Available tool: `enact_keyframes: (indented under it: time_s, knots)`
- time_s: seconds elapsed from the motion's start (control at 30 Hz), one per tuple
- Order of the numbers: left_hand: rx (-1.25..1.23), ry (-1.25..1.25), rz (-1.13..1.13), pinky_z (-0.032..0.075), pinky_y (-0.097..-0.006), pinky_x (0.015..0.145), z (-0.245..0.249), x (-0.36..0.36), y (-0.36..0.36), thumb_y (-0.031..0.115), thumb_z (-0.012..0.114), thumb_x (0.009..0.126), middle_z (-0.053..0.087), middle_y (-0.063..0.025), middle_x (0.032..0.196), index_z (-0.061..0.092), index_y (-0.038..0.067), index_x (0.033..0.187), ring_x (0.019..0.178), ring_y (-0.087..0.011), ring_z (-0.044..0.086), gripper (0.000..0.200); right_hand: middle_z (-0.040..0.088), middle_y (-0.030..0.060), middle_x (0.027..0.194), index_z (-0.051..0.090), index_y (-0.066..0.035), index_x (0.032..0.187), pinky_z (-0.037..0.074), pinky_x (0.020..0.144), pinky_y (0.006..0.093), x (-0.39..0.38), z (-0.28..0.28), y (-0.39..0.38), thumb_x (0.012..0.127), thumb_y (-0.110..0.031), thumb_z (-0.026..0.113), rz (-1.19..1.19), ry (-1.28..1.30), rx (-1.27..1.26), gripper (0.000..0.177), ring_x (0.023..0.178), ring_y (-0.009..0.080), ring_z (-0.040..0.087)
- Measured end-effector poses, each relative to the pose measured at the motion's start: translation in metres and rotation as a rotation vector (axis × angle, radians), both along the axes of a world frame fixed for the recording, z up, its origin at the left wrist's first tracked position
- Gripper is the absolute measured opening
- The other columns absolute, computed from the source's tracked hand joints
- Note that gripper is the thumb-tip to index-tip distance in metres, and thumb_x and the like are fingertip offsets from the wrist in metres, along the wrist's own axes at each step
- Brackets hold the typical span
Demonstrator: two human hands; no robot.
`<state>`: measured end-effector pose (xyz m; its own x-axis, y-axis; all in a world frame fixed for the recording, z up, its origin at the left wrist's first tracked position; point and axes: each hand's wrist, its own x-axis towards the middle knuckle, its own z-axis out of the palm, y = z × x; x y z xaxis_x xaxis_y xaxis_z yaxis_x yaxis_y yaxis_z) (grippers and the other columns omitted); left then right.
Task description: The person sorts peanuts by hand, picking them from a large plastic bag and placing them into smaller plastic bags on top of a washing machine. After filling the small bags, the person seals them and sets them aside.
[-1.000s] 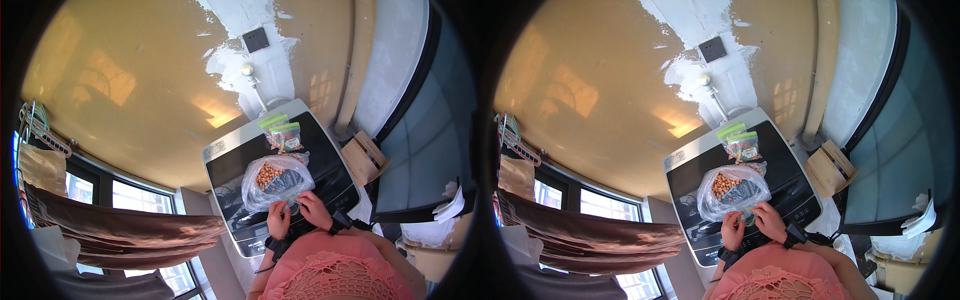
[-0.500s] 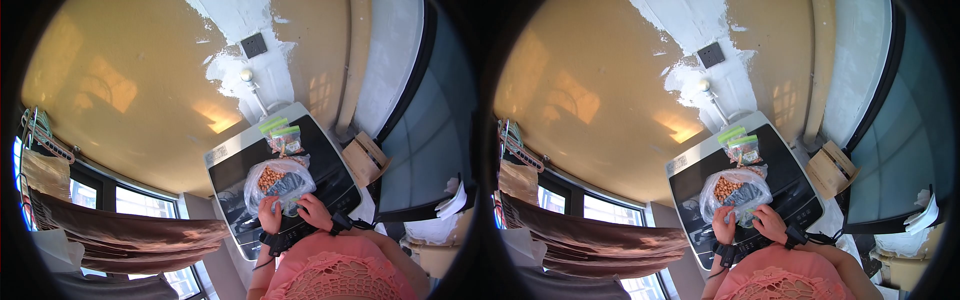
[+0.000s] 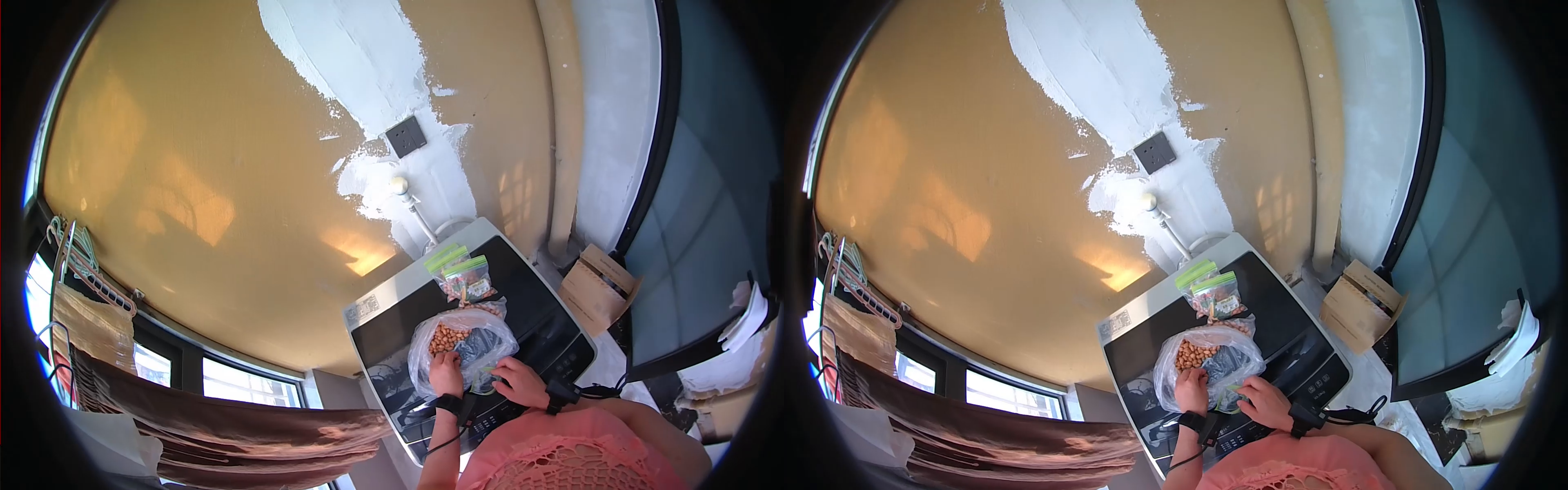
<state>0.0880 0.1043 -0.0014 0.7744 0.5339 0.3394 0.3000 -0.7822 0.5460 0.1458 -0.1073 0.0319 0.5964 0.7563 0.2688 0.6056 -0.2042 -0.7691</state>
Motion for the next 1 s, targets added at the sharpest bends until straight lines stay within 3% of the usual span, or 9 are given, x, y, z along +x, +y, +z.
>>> enact_keyframes:
  time_s: [0.13,0.27,0.33,0.37,0.5,0.67,1.0]
  knots:
    - [0.091,0.05,0.017,0.051,-0.0464,0.075,0.0,-0.002,-0.003,0.01,0.075,0.078,0.064,-0.0086,0.087,0.067,0.011,0.087,0.084,-0.0329,0.064,0.011,0.061,0.0136,0.107,0.07,0.002,0.109,0.053,0.083,0.0378,-0.001,0.001,0.001,0.088,-0.017,0.073,-0.003,0.022,0.0,0.029,0.097,0.0309,0.064]
    - [-0.047,0.02,-0.003,0.05,-0.0466,0.078,0.025,-0.013,-0.016,0.013,0.074,0.083,0.064,-0.011,0.09,0.066,0.008,0.092,0.088,-0.0345,0.063,0.013,0.058,0.0127,0.105,0.069,0.002,0.107,0.053,0.081,0.0383,0.0,-0.002,0.0,0.088,-0.017,0.072,0.005,0.004,0.014,0.027,0.095,0.03,0.063]
    - [-0.033,-0.137,-0.167,0.049,-0.0457,0.084,0.053,-0.023,-0.032,0.011,0.074,0.083,0.063,-0.0134,0.094,0.066,0.007,0.092,0.093,-0.0358,0.061,0.012,0.058,0.0124,0.106,0.068,0.001,0.108,0.053,0.081,0.0385,0.0,-0.005,-0.001,0.087,-0.017,0.072,0.01,-0.01,0.033,0.028,0.095,0.0299,0.063]
    - [-0.074,-0.126,-0.225,0.047,-0.0452,0.089,0.054,-0.028,-0.038,0.011,0.075,0.083,0.062,-0.0148,0.102,0.067,0.007,0.094,0.098,-0.036,0.059,0.015,0.058,0.0124,0.106,0.068,0.001,0.108,0.053,0.081,0.0385,-0.001,-0.005,-0.001,0.087,-0.017,0.072,0.009,-0.009,0.035,0.028,0.095,0.0299,0.063]
    - [-0.033,-0.042,-0.219,0.048,-0.0437,0.091,0.039,-0.044,-0.061,0.013,0.079,0.079,0.062,-0.0173,0.109,0.07,0.006,0.093,0.101,-0.0352,0.061,0.018,0.06,0.0139,0.107,0.069,0.002,0.11,0.054,0.083,0.0383,-0.001,-0.002,0.001,0.087,-0.018,0.073,0.005,0.013,0.005,0.031,0.097,0.0311,0.064]
    - [-0.112,-0.027,-0.137,0.05,-0.0436,0.089,0.022,-0.052,-0.067,0.015,0.079,0.079,0.063,-0.0167,0.107,0.072,0.005,0.093,0.104,-0.0353,0.062,0.019,0.06,0.0135,0.107,0.068,0.001,0.112,0.054,0.082,0.0382,0.0,-0.008,-0.001,0.087,-0.017,0.073,0.039,0.026,0.018,0.031,0.097,0.0307,0.064]
    - [-0.14,-0.072,-0.107,0.054,-0.041,0.08,0.018,-0.057,-0.065,0.01,0.077,0.081,0.066,-0.0146,0.097,0.075,0.006,0.102,0.091,-0.0328,0.067,0.022,0.06,0.0132,0.108,0.068,0.002,0.111,0.053,0.083,0.0387,0.0,-0.008,-0.001,0.088,-0.018,0.072,0.041,0.031,0.013,0.031,0.098,0.0308,0.063]
